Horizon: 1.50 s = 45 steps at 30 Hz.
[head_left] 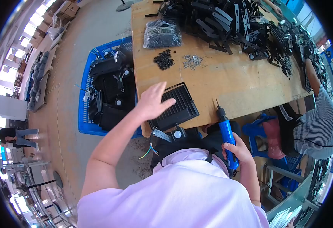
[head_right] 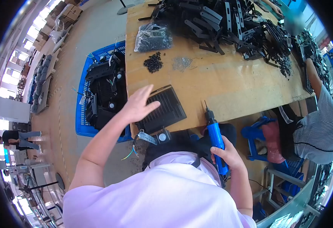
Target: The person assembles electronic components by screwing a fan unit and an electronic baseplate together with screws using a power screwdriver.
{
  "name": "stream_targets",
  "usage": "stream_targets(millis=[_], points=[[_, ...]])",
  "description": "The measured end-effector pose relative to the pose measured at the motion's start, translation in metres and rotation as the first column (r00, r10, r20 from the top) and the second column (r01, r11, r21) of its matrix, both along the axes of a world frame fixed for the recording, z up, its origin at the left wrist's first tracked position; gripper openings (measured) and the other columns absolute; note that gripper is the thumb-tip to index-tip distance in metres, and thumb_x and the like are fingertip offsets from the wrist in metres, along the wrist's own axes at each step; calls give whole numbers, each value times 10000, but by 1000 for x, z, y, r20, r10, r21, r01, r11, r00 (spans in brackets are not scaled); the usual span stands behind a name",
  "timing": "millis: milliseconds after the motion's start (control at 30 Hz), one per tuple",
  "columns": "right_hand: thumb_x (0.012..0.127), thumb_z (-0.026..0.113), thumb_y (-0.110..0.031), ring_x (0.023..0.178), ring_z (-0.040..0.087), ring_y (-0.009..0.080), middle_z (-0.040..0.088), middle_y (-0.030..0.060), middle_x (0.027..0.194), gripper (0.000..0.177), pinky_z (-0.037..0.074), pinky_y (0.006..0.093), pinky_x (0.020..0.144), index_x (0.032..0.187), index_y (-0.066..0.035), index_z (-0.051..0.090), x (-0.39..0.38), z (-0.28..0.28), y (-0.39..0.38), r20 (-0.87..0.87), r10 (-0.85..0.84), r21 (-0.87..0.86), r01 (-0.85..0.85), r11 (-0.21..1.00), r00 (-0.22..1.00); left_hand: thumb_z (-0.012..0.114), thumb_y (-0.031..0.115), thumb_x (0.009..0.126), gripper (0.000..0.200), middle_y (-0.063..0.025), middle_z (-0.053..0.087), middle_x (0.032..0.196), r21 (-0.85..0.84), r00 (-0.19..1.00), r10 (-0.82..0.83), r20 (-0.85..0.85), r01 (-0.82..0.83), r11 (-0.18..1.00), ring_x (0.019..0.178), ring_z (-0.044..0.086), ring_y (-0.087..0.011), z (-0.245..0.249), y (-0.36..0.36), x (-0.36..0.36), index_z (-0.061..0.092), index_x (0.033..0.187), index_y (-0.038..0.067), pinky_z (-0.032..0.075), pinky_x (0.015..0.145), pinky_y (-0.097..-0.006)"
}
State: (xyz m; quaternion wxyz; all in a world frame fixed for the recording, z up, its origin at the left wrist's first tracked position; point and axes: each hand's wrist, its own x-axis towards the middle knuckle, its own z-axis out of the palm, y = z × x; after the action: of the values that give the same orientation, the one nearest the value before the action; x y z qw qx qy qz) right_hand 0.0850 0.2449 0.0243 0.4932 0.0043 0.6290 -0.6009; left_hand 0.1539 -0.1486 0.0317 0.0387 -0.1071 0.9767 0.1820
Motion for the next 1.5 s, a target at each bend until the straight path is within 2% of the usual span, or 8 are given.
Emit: stream_targets(millis=[233, 400, 600, 800, 967, 1167, 1400, 1500], points=[[783, 853, -309, 630, 638, 184, 609, 83, 823, 663, 536, 325, 538, 1251, -54, 460, 0, -5, 4, -15, -24, 13, 24, 1000, 1000, 488, 574, 993, 787, -194, 391, 1579, -78, 999, 33, 37, -30, 997, 1500, 291, -369, -17, 11, 1, 366, 1534, 15, 264, 1197, -499], [802, 833, -289, 617, 639, 194, 612, 91, 822, 622, 534, 329, 505, 1244, -58, 461, 2, -12, 1, -42, -12, -11, 12, 1000, 999, 627, 312, 939, 331, -133, 681, 1236, 62, 951, 116, -285, -102, 993, 1229, 578, -351, -30, 3, -5, 700, 1095, 29, 458, 1039, -442], [822, 814, -298, 593, 628, 201, 607, 91, 807, 591, 531, 330, 495, 1227, -57, 457, 2, -12, 3, -76, -19, -12, 18, 1000, 997, 521, 123, 939, 178, -255, 656, 797, 57, 956, 108, -274, -96, 994, 806, 653, -450, -40, 0, -19, 568, 834, -14, 502, 706, -551], [835, 809, -287, 599, 626, 195, 605, 88, 812, 567, 527, 325, 501, 1228, -68, 465, 4, -12, 4, -70, -20, -16, 19, 1000, 997, 509, 156, 978, 179, -276, 648, 881, 237, 902, 269, -337, -195, 952, 851, 636, -486, -13, -5, 11, 551, 920, -8, 490, 733, -561], [839, 778, -205, 604, 641, 210, 615, 101, 819, 506, 544, 349, 521, 1188, -39, 452, 3, -9, 2, -36, -53, -22, 52, 998, 998, 517, 126, 983, 135, -270, 650, 880, 312, 487, 662, -571, -617, 723, 880, 646, -479, 6, -61, 64, 597, 995, 18, 505, 753, -547], [868, 746, -198, 607, 621, 196, 606, 97, 826, 483, 528, 335, 521, 1244, -67, 471, 1, -13, 4, -51, -29, 6, 29, 1000, 998, 486, 145, 1013, 187, -277, 658, 965, 305, 35, 706, -707, -886, 350, 962, 642, -466, -59, -182, 151, 585, 1071, -3, 496, 827, -521], [866, 726, -160, 612, 627, 198, 610, 105, 816, 448, 538, 348, 527, 1218, -53, 469, 3, -6, -8, -69, -21, 56, 25, 998, 997, 458, 124, 987, 250, -287, 675, 1051, 313, -114, 895, -431, -949, 29, 1018, 645, -468, -147, -186, 200, 580, 1168, 1, 505, 895, -514], [840, 756, -142, 620, 643, 187, 624, 96, 806, 488, 545, 335, 548, 1215, -14, 472, 8, 14, -17, -63, -45, 113, 52, 992, 997, 474, 37, 937, 306, -243, 659, 1124, 323, -14, 883, -469, -933, 157, 1078, 631, -396, -135, -169, 190, 575, 1222, -8, 487, 966, -465]])
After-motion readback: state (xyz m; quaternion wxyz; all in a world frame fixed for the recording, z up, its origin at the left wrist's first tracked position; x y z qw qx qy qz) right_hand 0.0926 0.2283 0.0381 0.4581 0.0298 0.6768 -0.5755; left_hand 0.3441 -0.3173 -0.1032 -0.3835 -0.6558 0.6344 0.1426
